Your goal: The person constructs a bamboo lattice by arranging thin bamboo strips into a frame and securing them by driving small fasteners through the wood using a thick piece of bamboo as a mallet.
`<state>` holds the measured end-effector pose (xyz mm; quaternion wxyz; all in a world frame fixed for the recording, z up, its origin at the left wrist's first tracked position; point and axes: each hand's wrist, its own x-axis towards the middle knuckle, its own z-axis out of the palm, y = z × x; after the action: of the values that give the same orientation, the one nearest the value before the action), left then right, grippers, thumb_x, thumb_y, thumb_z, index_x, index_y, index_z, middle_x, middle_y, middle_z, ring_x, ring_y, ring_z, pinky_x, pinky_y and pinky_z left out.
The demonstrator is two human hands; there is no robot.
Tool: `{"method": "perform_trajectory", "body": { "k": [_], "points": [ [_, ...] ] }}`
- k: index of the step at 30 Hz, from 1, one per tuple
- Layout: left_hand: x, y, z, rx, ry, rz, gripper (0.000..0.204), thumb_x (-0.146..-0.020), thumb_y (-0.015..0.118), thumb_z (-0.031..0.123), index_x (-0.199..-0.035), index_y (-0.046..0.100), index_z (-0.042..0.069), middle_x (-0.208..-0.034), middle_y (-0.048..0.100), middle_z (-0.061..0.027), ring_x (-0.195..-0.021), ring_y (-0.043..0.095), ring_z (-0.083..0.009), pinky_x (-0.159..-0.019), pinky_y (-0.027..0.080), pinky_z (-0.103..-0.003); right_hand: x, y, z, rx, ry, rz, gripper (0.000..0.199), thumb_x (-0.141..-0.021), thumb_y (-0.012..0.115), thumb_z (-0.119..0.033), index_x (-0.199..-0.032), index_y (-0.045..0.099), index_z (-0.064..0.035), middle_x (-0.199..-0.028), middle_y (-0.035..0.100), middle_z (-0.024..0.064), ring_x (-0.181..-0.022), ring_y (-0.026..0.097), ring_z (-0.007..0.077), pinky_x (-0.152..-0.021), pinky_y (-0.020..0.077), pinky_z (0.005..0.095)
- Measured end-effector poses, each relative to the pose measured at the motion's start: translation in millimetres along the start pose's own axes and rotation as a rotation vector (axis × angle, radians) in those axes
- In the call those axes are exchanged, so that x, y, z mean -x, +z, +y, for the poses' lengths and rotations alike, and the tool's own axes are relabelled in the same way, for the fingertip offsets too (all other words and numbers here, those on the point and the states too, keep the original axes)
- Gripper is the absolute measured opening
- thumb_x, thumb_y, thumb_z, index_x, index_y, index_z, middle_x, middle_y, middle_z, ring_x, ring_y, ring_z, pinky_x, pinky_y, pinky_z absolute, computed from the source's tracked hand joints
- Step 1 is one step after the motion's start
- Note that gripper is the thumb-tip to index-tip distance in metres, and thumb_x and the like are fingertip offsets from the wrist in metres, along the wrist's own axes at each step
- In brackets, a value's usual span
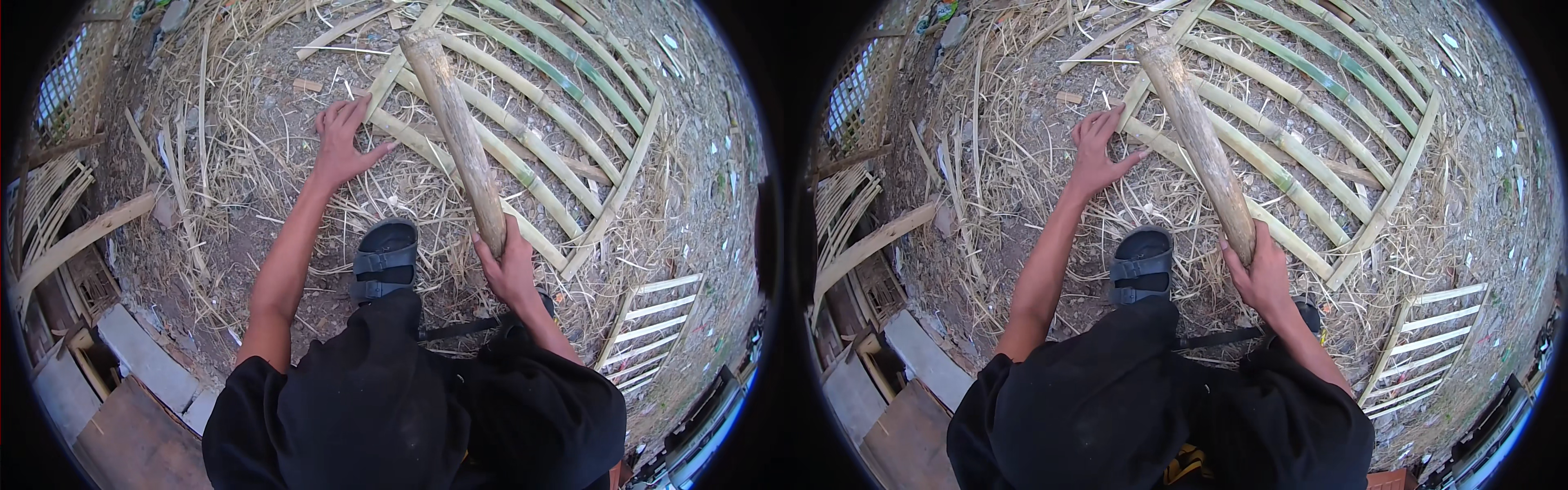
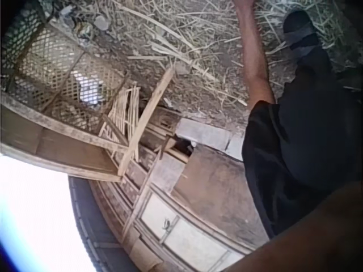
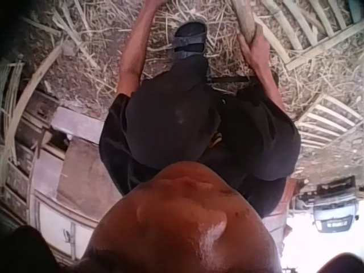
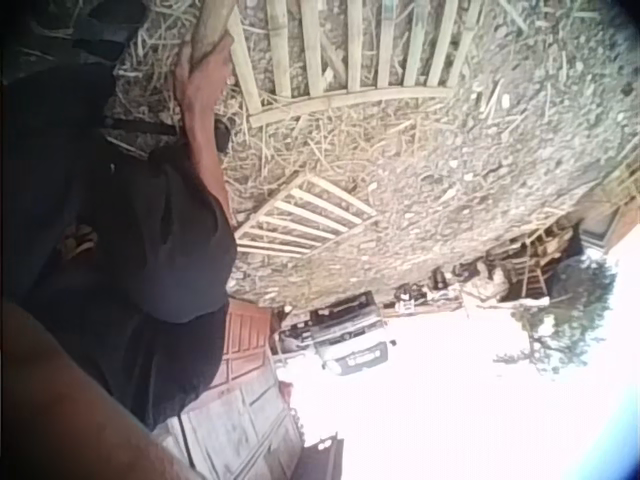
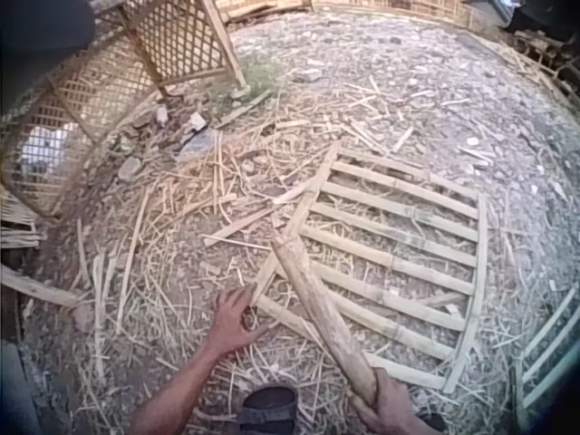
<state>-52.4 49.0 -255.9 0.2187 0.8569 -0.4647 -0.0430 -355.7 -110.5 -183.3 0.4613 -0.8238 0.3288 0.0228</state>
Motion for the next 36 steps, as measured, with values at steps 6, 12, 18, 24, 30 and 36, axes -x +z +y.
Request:
{"method": "perform_trajectory", "body": {
  "k": [6,12,18,24,30,36],
  "points": [
    [-27,-2,3,0.504,-0.508,-0.002,0.086,-0.083,0.080,0.043,-0.150,0.044,0.001,-0.113,0.070,-0.0146,-0.100,0.064,-0.0231,-0.096,0.046,-0.037,1,-2,1,-0.056,0.052,-0.005,0.048,-0.093,0.069,-0.033,-0.117,0.052,0.0047,-0.077,0.066,0.0272,-0.071,0.067,0.0463,-0.065,0.0522,0.0492],
    [-50,-17,5,0.837,-0.550,-0.164,0.067,-0.088,0.079,0.035,-0.134,0.059,-0.008,-0.106,0.073,-0.0153,-0.089,0.065,-0.0140,-0.079,0.052,-0.030,22,-38,17,-0.195,0.310,0.110,0.040,-0.090,0.074,-0.026,-0.110,0.058,0.0042,-0.072,0.066,0.0161,-0.065,0.068,0.0206,-0.061,0.0522,0.0376],
    [-35,-26,11,0.791,-0.522,-0.293,0.043,-0.090,0.078,0.032,-0.116,0.070,-0.002,-0.100,0.070,-0.0062,-0.081,0.063,-0.0104,-0.074,0.048,-0.028,58,-96,87,-0.119,0.451,0.542,0.034,-0.087,0.072,-0.020,-0.109,0.064,0.0048,-0.087,0.068,0.0113,-0.076,0.060,0.0171,-0.073,0.0501,0.0333],
    [-27,-38,28,0.990,-0.536,-0.312,0.044,-0.094,0.073,0.019,-0.129,0.057,-0.001,-0.100,0.073,-0.0113,-0.092,0.071,-0.0171,-0.081,0.055,-0.031,59,-132,123,-0.293,0.539,0.812,0.035,-0.087,0.071,-0.023,-0.107,0.065,0.0057,-0.098,0.067,0.0109,-0.088,0.061,0.0180,-0.082,0.0488,0.0328],
    [-28,-52,41,0.984,-0.477,-0.381,0.046,-0.094,0.071,0.017,-0.133,0.053,-0.001,-0.104,0.071,-0.0110,-0.093,0.071,-0.0179,-0.083,0.055,-0.032,38,-143,142,-0.522,0.722,0.658,0.028,-0.088,0.070,-0.024,-0.102,0.068,0.0009,-0.084,0.065,0.0042,-0.074,0.060,0.0128,-0.067,0.0484,0.0283],
    [-26,-55,42,0.979,-0.498,-0.306,0.053,-0.093,0.072,0.016,-0.138,0.052,-0.001,-0.108,0.066,-0.0058,-0.093,0.063,-0.0119,-0.083,0.051,-0.029,23,-141,125,-0.708,0.655,0.668,0.029,-0.087,0.069,-0.018,-0.107,0.065,0.0032,-0.083,0.062,0.0034,-0.068,0.057,0.0130,-0.061,0.0478,0.0298]
  ]
}}
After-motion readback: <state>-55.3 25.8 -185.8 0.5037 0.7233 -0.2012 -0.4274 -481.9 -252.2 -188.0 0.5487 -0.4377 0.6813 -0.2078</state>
